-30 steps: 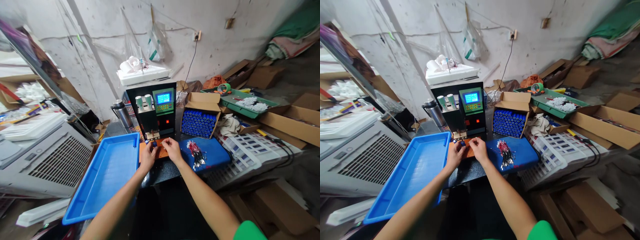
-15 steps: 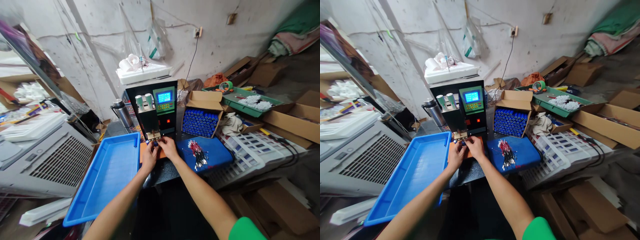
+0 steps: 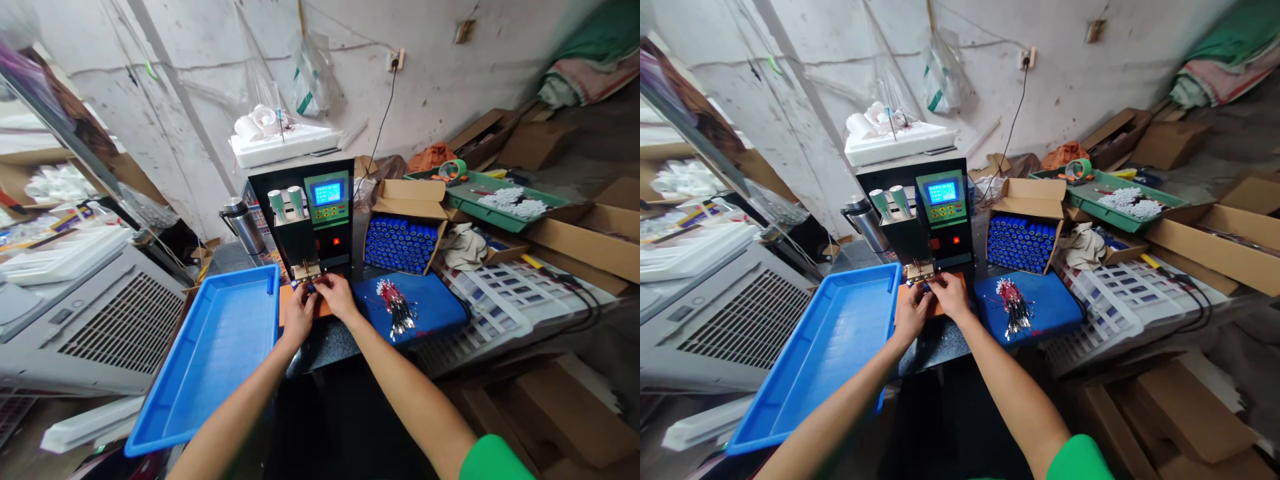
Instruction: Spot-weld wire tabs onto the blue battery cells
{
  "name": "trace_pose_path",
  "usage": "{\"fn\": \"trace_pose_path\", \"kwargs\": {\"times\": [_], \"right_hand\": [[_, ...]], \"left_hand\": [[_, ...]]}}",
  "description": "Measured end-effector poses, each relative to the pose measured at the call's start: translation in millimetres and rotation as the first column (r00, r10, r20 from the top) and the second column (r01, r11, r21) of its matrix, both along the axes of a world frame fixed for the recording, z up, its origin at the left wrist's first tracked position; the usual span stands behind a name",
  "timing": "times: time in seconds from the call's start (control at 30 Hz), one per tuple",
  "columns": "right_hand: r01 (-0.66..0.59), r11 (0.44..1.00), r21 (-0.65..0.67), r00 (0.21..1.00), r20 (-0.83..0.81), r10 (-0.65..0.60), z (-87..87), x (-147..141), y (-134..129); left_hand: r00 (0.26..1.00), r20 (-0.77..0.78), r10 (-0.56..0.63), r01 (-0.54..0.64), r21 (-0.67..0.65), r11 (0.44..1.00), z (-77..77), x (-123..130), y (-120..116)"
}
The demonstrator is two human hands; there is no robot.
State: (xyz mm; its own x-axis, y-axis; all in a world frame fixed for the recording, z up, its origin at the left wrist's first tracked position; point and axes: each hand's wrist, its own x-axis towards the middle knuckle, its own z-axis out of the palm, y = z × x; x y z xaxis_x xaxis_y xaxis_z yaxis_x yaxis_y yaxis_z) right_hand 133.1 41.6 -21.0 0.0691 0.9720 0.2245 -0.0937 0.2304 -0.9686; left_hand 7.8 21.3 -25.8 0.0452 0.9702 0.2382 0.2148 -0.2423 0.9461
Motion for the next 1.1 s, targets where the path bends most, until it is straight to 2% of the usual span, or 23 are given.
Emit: {"fn": "trace_pose_path", "kwargs": {"times": [0.5, 0.83, 0.97, 1.1], "right_hand": [[-0.014, 1.000, 0.016, 1.000, 0.009, 0.014, 1.1, 3, -1], [0.003, 1.000, 0.022, 0.957, 0.290, -0.009, -9.4, 17, -11], [-0.025, 1.000, 0.007, 0.973, 0.229, 0.023, -13.5, 18, -7], [-0.081, 0.996, -0.045, 0.989, 0.117, 0.085, -13.3, 22, -6]], "left_hand": [[1.000, -0.009, -0.001, 0.001, 0.023, 1.000, 1.4, 1, 0], [0.998, -0.054, 0.019, -0.017, 0.053, 0.998, -5.8, 0, 4], [0.996, -0.083, 0.028, -0.024, 0.050, 0.998, -4.1, 0, 2], [0.983, -0.175, 0.059, -0.051, 0.049, 0.998, 0.3, 0, -1]]}}
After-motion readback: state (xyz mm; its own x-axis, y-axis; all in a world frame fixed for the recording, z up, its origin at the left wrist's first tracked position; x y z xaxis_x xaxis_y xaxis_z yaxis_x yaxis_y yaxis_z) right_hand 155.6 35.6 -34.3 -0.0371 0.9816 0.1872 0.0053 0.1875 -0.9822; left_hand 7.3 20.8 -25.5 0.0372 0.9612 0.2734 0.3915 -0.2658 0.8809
